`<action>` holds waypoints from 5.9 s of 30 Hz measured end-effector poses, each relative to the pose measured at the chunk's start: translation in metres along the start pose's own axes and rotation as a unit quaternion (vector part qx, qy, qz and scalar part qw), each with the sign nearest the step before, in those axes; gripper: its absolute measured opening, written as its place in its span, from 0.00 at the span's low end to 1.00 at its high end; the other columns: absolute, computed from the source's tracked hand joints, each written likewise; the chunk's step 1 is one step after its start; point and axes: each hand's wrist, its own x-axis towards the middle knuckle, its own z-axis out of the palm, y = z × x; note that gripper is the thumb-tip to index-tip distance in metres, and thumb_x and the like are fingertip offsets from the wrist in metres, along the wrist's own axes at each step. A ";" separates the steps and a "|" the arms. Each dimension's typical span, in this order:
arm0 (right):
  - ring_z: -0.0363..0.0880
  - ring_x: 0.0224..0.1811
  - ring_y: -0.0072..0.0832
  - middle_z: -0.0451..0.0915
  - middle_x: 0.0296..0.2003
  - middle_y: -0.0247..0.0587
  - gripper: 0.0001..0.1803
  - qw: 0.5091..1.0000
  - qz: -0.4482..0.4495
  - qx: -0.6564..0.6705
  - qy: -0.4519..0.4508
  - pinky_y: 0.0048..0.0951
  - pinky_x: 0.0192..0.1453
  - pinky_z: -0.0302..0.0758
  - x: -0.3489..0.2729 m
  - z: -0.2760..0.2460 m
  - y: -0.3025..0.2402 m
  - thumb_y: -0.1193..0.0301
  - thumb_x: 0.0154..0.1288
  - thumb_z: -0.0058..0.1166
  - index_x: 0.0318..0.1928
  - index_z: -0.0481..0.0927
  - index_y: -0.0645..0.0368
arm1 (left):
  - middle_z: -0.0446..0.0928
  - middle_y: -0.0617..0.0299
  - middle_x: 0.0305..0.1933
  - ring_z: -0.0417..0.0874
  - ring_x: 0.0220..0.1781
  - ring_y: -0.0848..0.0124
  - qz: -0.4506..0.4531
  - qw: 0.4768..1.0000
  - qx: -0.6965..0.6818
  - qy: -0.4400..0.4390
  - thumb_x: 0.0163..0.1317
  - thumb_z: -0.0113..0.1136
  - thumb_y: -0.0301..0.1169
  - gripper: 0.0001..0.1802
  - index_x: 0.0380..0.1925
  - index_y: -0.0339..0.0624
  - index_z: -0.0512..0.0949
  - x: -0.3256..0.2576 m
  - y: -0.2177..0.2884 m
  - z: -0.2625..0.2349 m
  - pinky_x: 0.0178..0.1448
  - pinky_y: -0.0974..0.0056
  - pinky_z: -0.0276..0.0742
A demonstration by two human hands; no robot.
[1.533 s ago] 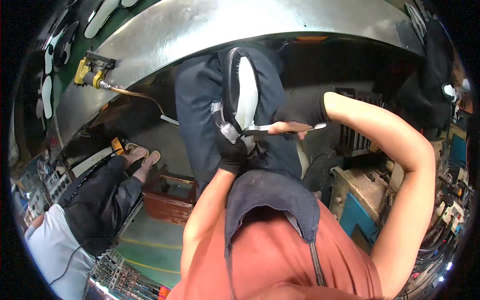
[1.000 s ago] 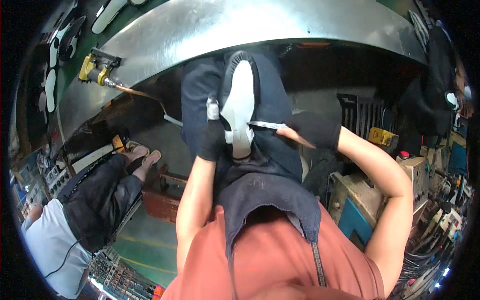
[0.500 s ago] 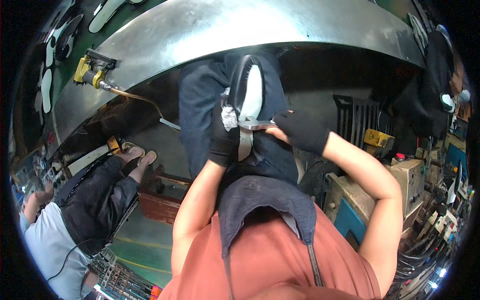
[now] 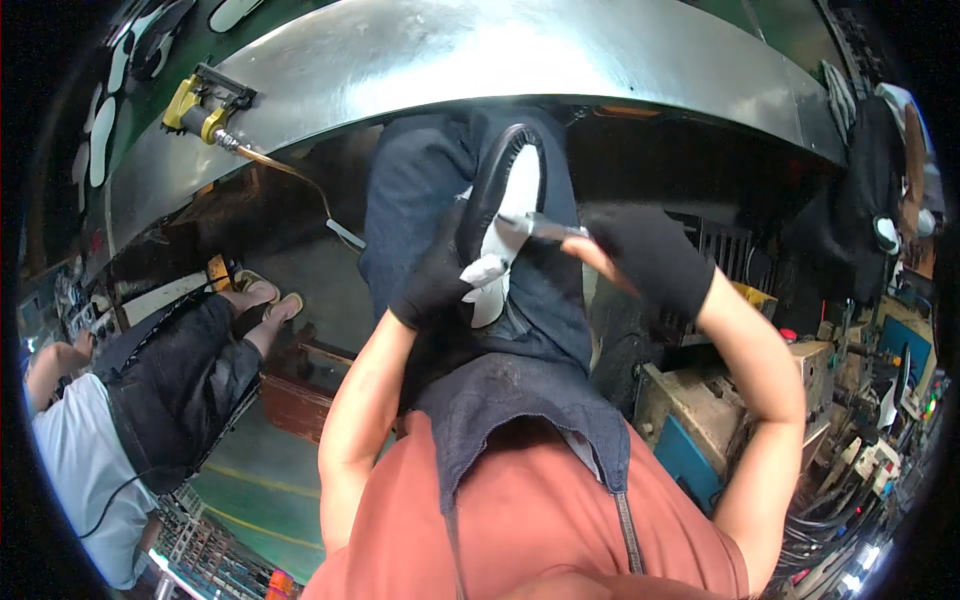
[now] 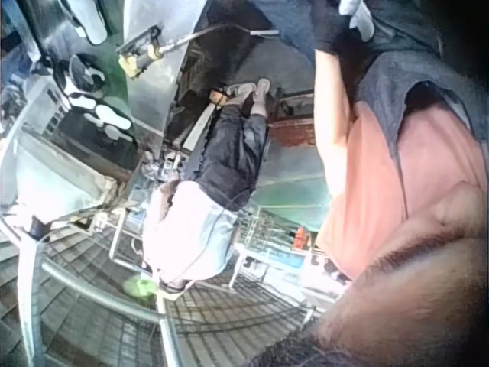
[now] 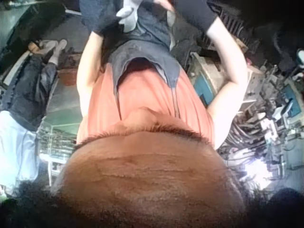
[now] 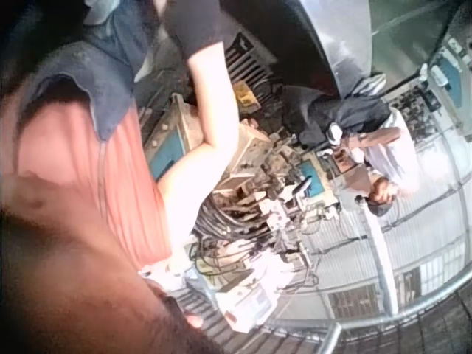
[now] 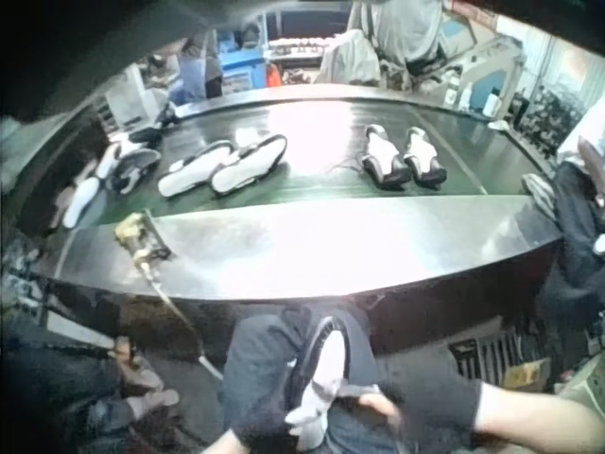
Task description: The person uses a pair of pliers to trim excess material from the edges of white shoe soles. They pick up a sole from a conveyor belt, hold it against their lap, and carefully scrape or cut the perimeter before placing it back on the belt. The process is repeated for multiple soles throughout the video.
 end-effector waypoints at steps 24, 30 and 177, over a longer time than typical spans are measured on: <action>0.76 0.27 0.45 0.75 0.26 0.51 0.15 0.985 -0.157 0.061 0.021 0.40 0.31 0.74 -0.028 0.046 -0.063 0.59 0.63 0.53 0.33 0.76 0.59 | 0.48 0.43 0.70 0.51 0.72 0.52 -0.101 0.995 0.010 -0.013 0.52 0.66 0.39 0.51 0.68 0.35 0.44 -0.023 -0.027 0.013 0.71 0.57 0.51; 0.79 0.30 0.47 0.78 0.28 0.50 0.23 0.996 -0.082 -0.013 -0.020 0.41 0.32 0.75 -0.009 0.072 0.007 0.50 0.63 0.49 0.33 0.77 0.58 | 0.54 0.45 0.68 0.57 0.70 0.56 0.036 0.987 0.142 -0.059 0.48 0.70 0.35 0.54 0.68 0.35 0.45 -0.020 -0.015 0.016 0.70 0.59 0.55; 0.68 0.21 0.21 0.70 0.18 0.31 0.27 0.818 0.139 0.558 0.004 0.22 0.29 0.65 0.016 0.026 -0.081 0.50 0.74 0.27 0.33 0.73 0.58 | 0.76 0.47 0.42 0.79 0.40 0.56 -0.067 0.967 0.155 0.191 0.64 0.47 0.35 0.21 0.53 0.36 0.68 0.001 0.056 -0.027 0.45 0.54 0.73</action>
